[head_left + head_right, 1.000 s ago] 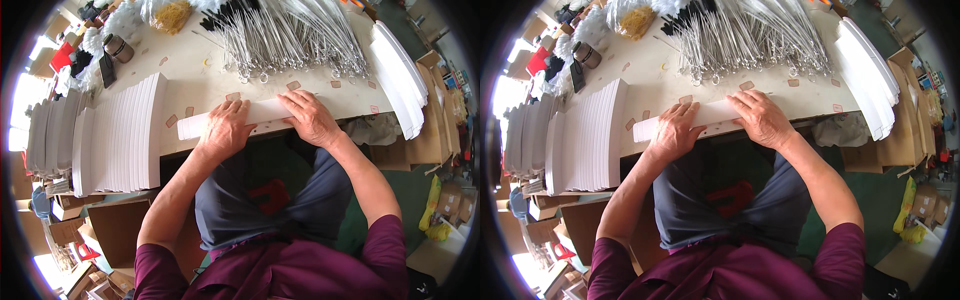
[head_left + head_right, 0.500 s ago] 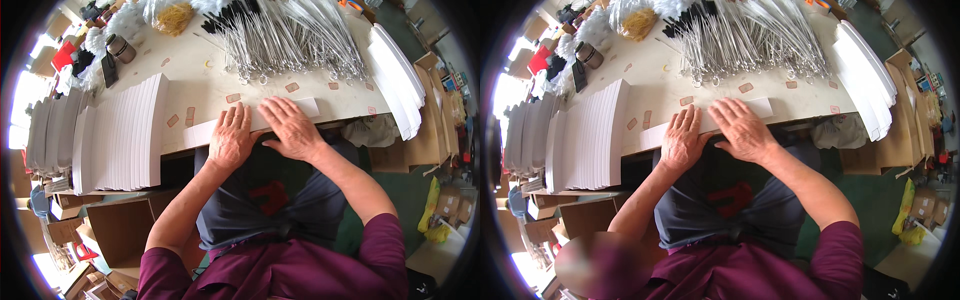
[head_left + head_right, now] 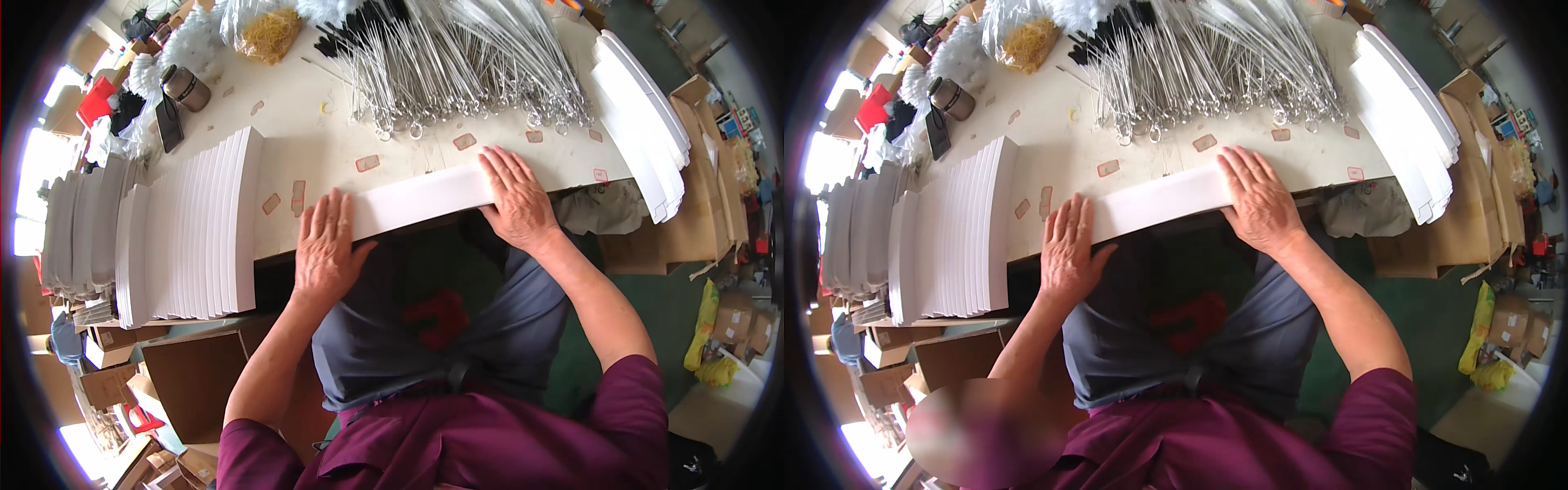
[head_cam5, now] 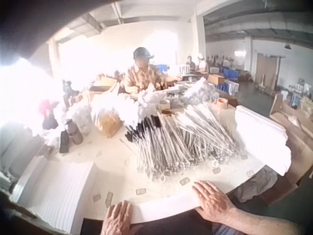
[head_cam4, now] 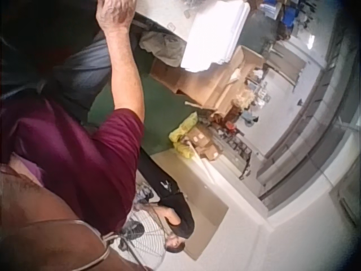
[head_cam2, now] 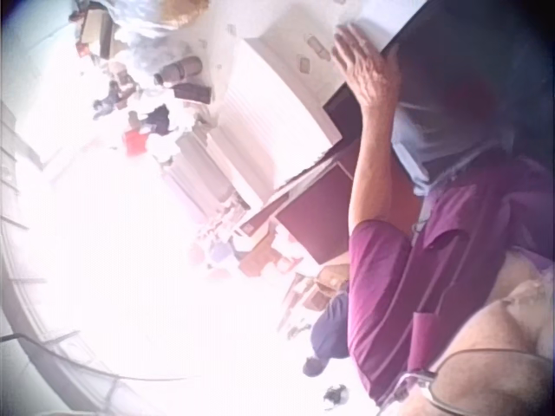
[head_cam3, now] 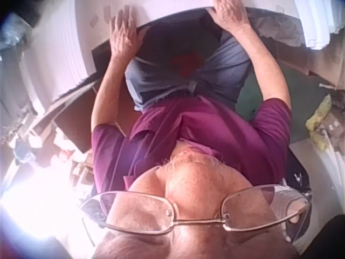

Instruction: Folding white rectangular boxes and inserting several wire-handled brushes into each box for packaging.

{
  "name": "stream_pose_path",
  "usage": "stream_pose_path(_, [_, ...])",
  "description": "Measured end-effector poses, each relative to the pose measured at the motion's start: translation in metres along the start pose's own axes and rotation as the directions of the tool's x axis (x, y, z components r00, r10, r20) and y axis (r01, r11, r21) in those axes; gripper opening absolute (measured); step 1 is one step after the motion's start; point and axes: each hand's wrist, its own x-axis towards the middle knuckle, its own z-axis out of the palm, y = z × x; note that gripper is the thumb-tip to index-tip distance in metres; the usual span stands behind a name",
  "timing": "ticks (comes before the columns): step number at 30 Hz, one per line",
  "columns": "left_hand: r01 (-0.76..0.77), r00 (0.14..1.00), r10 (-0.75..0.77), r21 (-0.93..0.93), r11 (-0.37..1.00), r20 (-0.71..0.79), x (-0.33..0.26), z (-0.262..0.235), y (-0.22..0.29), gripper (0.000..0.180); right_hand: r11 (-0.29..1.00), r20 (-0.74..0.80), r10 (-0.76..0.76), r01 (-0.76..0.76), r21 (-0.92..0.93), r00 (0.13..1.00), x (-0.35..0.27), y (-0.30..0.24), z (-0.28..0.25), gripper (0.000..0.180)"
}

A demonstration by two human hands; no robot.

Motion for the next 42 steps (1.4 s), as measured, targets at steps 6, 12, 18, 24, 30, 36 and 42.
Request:
stream_pose_path(6, [0.037, 0.999, -0.039, 0.088, 0.995, 0.026, -0.001, 0.003, -0.002, 0.084, 0.998, -0.029, 0.024, -0.022, 0.050, 0.999, -0.002, 0.002, -0.007, 0.080])
stream_pose_path(12, [-0.070, 0.992, 0.056, 0.125, 0.990, 0.112, -0.021, -0.025, 0.006, 0.065, 0.988, -0.089, -0.150, 0.151, 0.010, 0.985, -0.010, 0.003, -0.016, 0.062])
stream_pose_path(18, [0.063, 0.958, 0.066, -0.428, 0.901, 0.280, -0.015, -0.071, 0.037, 0.059, 0.918, -0.228, -0.277, 0.327, 0.223, 0.933, 0.002, -0.046, -0.042, 0.032])
stream_pose_path(24, [0.439, 0.847, -0.096, -0.586, 0.681, 0.523, 0.005, -0.055, 0.049, 0.060, 0.883, -0.279, -0.195, 0.292, 0.367, 0.940, 0.011, -0.087, -0.051, 0.037])
stream_pose_path(30, [0.420, 0.887, -0.206, -0.536, 0.733, 0.413, -0.016, -0.055, 0.050, 0.056, 0.853, -0.332, 0.137, 0.060, 0.519, 0.933, -0.024, -0.100, -0.032, 0.051])
stream_pose_path(36, [0.403, 0.897, -0.230, -0.483, 0.778, 0.379, -0.038, -0.051, 0.058, 0.056, 0.667, -0.228, 0.210, 0.031, 0.744, 0.951, -0.031, -0.123, -0.014, 0.042])
stream_pose_path(42, [0.381, 0.908, -0.211, -0.507, 0.773, 0.361, -0.044, -0.043, 0.065, 0.068, 0.171, 0.212, 0.306, -0.273, 0.947, 0.928, -0.036, -0.134, -0.013, 0.019])
